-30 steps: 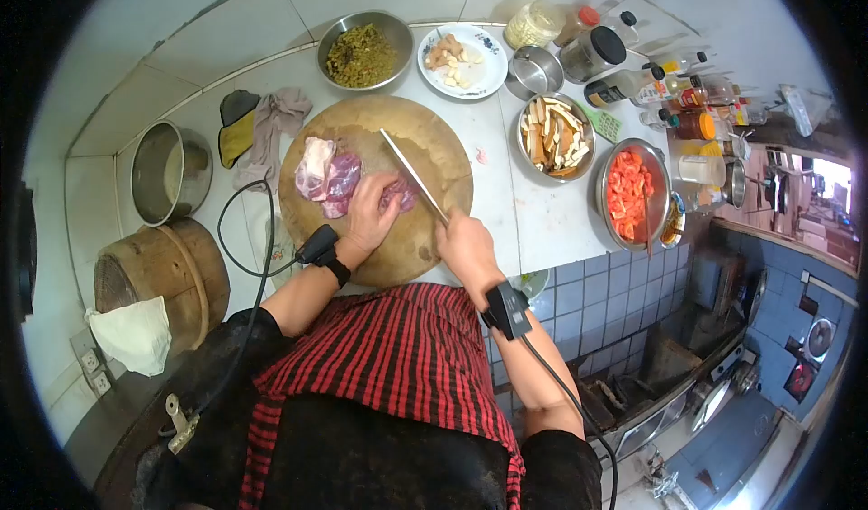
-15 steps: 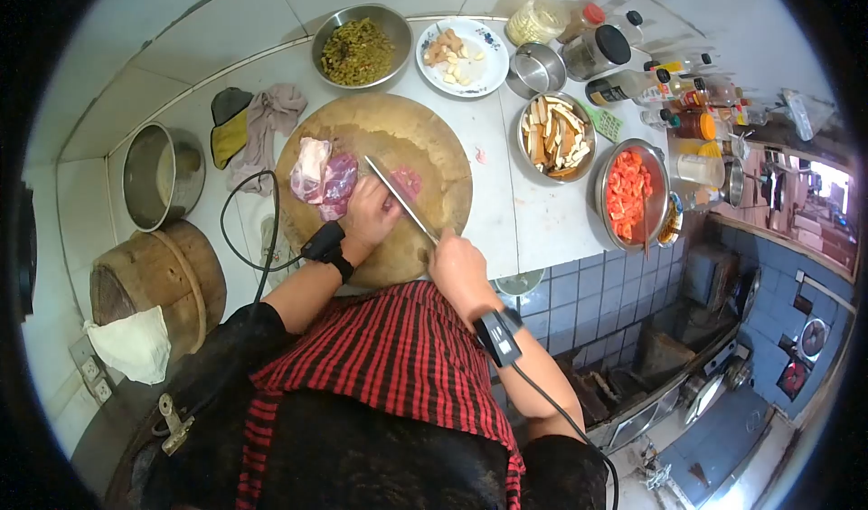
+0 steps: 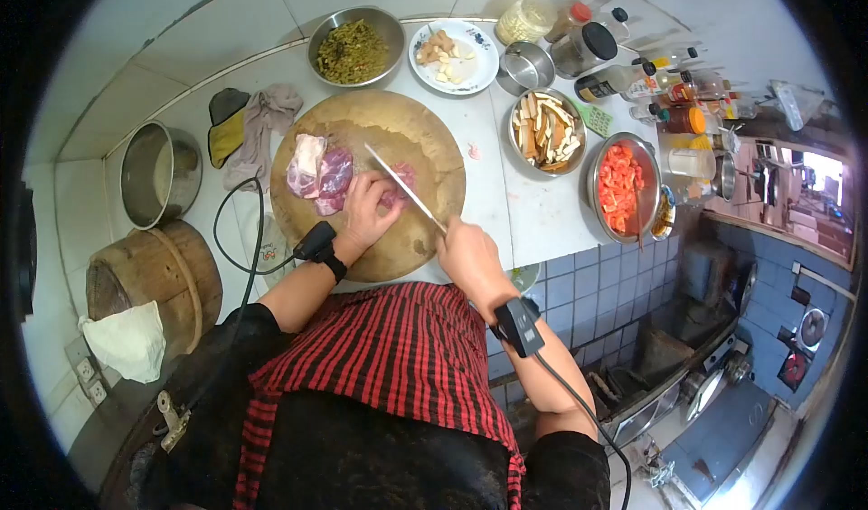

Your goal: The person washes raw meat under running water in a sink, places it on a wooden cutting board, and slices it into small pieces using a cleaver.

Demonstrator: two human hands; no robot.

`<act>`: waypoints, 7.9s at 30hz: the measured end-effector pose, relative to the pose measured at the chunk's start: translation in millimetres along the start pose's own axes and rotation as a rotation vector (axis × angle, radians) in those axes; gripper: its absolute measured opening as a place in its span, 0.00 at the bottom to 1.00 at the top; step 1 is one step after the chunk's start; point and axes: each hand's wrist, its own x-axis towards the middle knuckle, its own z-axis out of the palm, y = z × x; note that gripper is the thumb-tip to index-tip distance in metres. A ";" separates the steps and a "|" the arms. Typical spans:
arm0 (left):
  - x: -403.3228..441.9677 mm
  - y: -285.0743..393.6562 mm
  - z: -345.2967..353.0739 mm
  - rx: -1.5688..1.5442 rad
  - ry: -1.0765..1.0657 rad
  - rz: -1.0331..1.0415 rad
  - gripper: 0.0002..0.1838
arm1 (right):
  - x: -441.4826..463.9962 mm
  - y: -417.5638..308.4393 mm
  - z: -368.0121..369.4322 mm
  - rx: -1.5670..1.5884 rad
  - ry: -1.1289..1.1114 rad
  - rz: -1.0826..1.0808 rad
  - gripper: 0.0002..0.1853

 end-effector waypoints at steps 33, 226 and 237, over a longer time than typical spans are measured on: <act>0.0 -10.5 5.0 0.028 0.009 0.029 0.08 | 38.7 -15.4 48.4 -0.041 -0.023 0.082 0.11; 7.3 -5.0 -38.5 0.169 -0.462 0.011 0.15 | -13.6 7.0 44.7 0.287 0.095 0.042 0.13; -9.0 4.8 -25.0 -0.020 -0.089 -0.216 0.16 | -14.4 -11.0 35.4 0.175 0.112 0.040 0.12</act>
